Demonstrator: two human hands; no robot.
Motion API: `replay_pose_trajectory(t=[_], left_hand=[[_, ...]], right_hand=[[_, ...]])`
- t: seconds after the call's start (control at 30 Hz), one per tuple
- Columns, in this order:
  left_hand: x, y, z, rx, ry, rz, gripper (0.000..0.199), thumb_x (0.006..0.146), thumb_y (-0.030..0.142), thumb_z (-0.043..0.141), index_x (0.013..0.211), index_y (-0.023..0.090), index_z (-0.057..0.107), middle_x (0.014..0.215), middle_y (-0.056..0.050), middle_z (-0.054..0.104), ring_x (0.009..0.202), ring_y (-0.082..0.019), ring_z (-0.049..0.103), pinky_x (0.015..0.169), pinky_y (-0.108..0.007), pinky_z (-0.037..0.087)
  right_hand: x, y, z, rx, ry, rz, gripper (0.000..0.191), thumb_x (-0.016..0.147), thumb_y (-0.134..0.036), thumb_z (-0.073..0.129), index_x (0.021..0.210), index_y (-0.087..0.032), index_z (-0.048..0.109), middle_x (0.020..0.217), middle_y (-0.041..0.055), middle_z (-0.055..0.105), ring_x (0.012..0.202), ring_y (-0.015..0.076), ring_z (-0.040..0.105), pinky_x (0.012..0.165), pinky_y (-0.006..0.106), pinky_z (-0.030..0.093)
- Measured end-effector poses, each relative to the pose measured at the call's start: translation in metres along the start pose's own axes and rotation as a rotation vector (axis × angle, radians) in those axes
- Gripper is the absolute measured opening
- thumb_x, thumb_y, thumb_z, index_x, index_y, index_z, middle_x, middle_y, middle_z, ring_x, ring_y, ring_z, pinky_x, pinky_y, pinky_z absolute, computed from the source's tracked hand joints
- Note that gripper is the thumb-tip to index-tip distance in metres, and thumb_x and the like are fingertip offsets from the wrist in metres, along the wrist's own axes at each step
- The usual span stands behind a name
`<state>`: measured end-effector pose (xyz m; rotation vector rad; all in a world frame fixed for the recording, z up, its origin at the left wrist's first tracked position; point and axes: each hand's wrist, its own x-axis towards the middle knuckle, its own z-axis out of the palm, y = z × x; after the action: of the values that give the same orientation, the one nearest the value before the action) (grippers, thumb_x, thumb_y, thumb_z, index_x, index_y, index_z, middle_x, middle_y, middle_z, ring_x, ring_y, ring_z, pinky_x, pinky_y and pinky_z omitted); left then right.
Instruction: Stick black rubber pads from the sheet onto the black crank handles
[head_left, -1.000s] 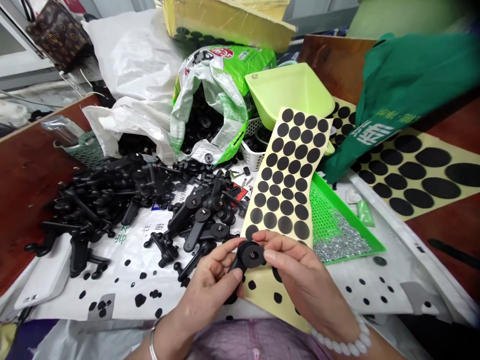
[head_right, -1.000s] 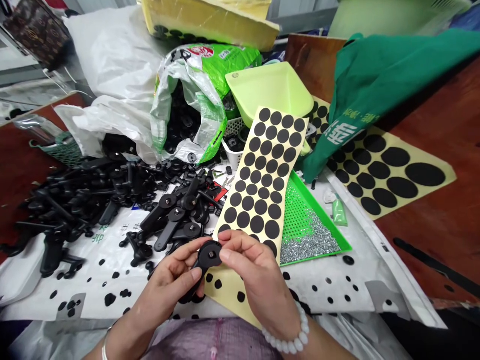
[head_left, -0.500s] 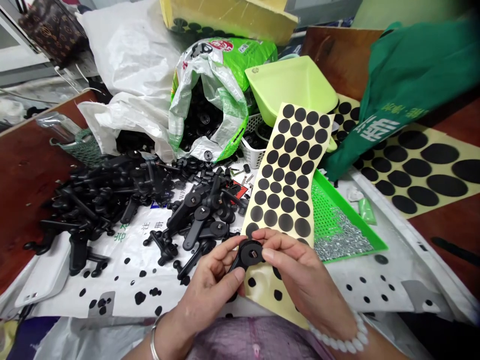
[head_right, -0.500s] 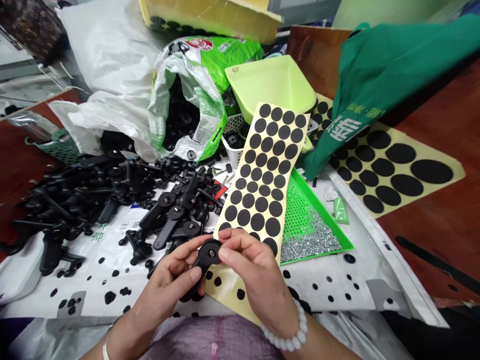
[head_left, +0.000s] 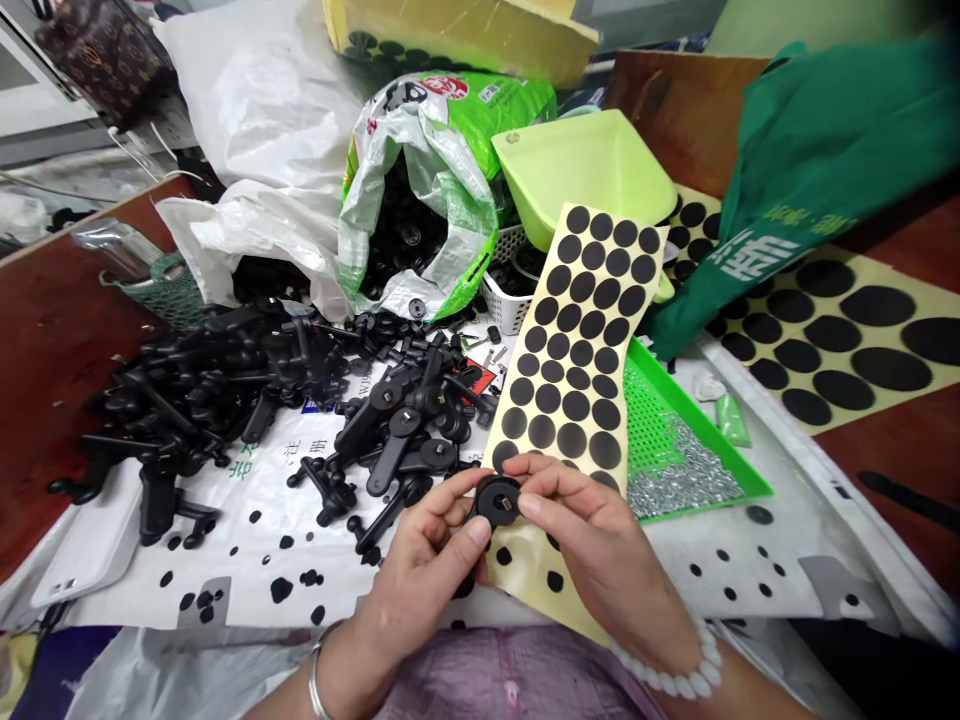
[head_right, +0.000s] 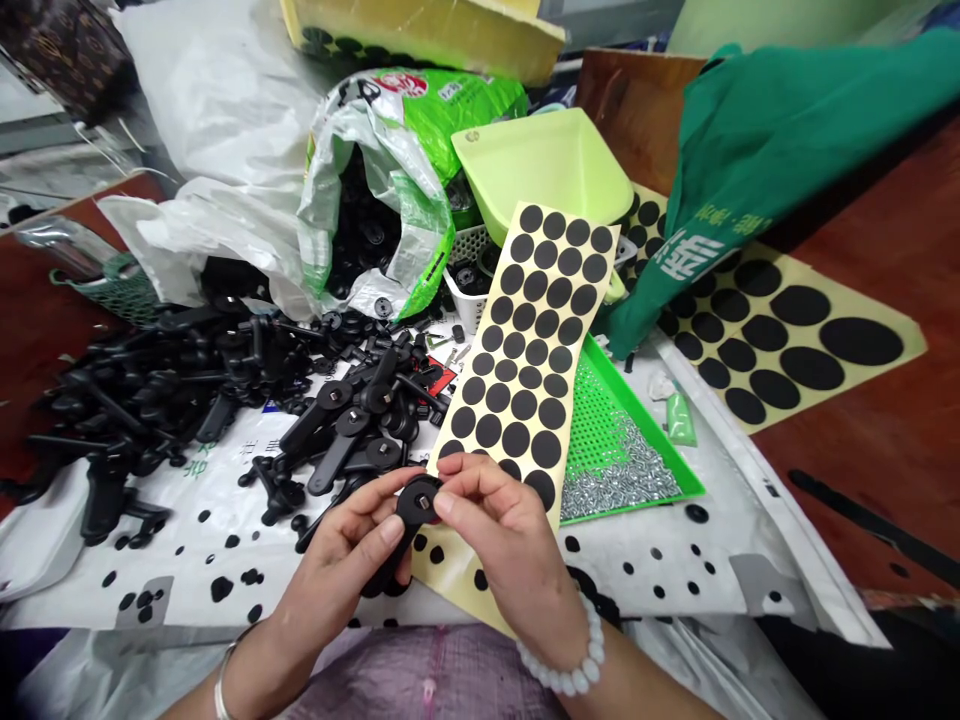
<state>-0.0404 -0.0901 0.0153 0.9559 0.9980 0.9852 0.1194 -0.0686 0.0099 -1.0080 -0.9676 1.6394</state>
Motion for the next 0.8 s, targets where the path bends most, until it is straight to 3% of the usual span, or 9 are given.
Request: replay_pose_trajectory(t=[0.23, 0.43, 0.8], left_hand=[[0.002, 0.0, 0.004, 0.046, 0.109, -0.007, 0.039, 0.081, 0.035, 0.062, 0.115, 0.015, 0.056, 0.069, 0.001, 0.058, 0.049, -0.006, 0.049, 0.046, -0.017, 0.041], [0.004, -0.003, 0.003, 0.056, 0.128, 0.011, 0.036, 0.082, 0.033, 0.061, 0.114, 0.016, 0.057, 0.069, 0.001, 0.057, 0.049, -0.007, 0.05, 0.046, -0.017, 0.043], [0.002, -0.004, 0.003, 0.045, 0.156, 0.037, 0.035, 0.082, 0.034, 0.061, 0.112, 0.016, 0.057, 0.062, 0.003, 0.054, 0.048, -0.008, 0.049, 0.045, -0.017, 0.042]], right_hand=[[0.001, 0.004, 0.001, -0.116, 0.024, -0.046, 0.008, 0.077, -0.027, 0.067, 0.071, -0.022, 0.065, 0.105, 0.0014, 0.06, 0.102, 0.0169, 0.055, 0.088, 0.027, 0.041], [0.0, 0.001, 0.003, -0.284, 0.063, -0.144, 0.009, 0.079, -0.027, 0.063, 0.071, -0.021, 0.063, 0.105, 0.0039, 0.059, 0.106, 0.0211, 0.054, 0.091, 0.035, 0.04], [-0.01, 0.003, 0.01, -0.949, 0.204, -0.684, 0.008, 0.084, -0.016, 0.055, 0.089, -0.02, 0.058, 0.111, 0.01, 0.05, 0.106, 0.0252, 0.05, 0.088, 0.041, 0.043]])
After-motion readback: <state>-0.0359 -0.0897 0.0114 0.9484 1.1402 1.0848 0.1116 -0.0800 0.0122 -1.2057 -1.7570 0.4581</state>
